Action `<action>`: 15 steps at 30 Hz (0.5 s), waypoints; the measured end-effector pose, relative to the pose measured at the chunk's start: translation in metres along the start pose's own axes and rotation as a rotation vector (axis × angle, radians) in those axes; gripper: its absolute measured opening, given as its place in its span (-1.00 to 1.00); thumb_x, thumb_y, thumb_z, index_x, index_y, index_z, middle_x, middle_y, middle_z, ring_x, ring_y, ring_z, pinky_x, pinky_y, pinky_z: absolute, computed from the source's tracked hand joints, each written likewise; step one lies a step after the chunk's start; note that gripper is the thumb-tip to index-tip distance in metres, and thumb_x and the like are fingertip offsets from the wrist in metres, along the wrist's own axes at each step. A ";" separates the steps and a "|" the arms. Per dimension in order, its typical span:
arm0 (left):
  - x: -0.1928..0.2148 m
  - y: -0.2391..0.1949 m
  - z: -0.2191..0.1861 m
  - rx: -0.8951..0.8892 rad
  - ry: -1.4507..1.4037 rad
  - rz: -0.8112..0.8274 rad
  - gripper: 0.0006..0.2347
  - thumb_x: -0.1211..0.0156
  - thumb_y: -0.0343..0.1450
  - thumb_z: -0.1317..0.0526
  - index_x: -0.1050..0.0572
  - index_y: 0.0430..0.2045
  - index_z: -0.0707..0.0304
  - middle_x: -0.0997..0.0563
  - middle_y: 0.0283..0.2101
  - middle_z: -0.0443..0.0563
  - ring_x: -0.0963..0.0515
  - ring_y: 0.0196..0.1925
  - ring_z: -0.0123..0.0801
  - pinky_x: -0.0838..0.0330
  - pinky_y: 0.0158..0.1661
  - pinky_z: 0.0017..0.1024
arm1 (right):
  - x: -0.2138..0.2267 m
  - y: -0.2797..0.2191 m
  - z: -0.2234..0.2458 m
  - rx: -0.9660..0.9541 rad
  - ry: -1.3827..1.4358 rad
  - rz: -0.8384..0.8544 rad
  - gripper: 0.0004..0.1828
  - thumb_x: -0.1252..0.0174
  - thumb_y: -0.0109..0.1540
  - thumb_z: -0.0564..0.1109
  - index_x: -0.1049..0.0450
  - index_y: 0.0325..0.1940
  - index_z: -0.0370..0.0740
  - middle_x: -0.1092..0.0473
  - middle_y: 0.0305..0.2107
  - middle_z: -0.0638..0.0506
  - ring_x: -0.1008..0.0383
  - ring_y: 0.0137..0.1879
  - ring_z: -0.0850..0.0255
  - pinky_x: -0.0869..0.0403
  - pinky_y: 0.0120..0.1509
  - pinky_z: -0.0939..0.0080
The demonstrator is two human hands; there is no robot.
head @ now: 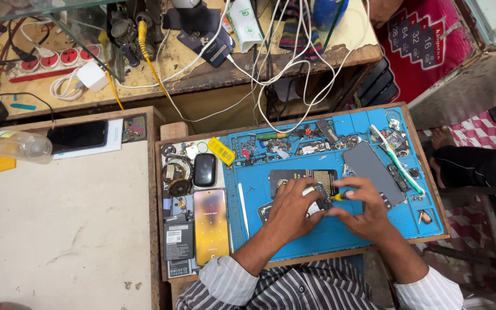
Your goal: The person uses a yellow-handled screwdriver to remove screws from the internal frame of a disassembled smartphone. They repeatedly adjust the phone's position on a blue anti-static mat and continue unscrewing components while handling the device with both hands.
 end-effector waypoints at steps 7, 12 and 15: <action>-0.001 -0.001 0.001 -0.020 -0.004 -0.004 -0.69 -0.49 0.26 0.14 -0.62 -0.18 0.20 -0.50 0.15 0.11 -0.44 0.20 -0.06 -0.30 0.09 -0.12 | 0.004 0.003 0.002 -0.027 0.130 0.065 -0.56 -0.25 0.25 -0.25 -0.19 0.10 -0.11 -0.49 0.01 -0.18 -0.56 0.19 0.04 -0.56 0.24 0.04; -0.001 -0.002 0.002 -0.012 -0.021 -0.003 -0.70 -0.49 0.26 0.14 -0.61 -0.20 0.22 -0.50 0.16 0.12 -0.44 0.20 -0.05 -0.30 0.09 -0.13 | 0.006 0.005 0.003 -0.065 0.101 -0.044 -0.52 -0.35 0.24 -0.23 -0.19 0.07 -0.08 -0.44 -0.07 -0.05 -0.56 0.11 0.16 -0.60 0.12 0.17; -0.001 -0.004 0.002 -0.019 -0.023 -0.018 -0.70 -0.49 0.27 0.14 -0.61 -0.20 0.22 -0.50 0.17 0.12 -0.44 0.19 -0.05 -0.30 0.10 -0.13 | 0.010 0.007 0.003 -0.079 0.084 0.059 -0.55 -0.28 0.25 -0.24 -0.17 0.08 -0.14 -0.49 -0.03 -0.15 -0.58 0.15 0.05 -0.61 0.15 0.11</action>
Point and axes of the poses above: each hand's wrist, its own y-axis towards the middle knuckle, its own x-axis out of the back of the hand, z = x × y, the point moved 2 cm from there along y, towards the middle knuckle
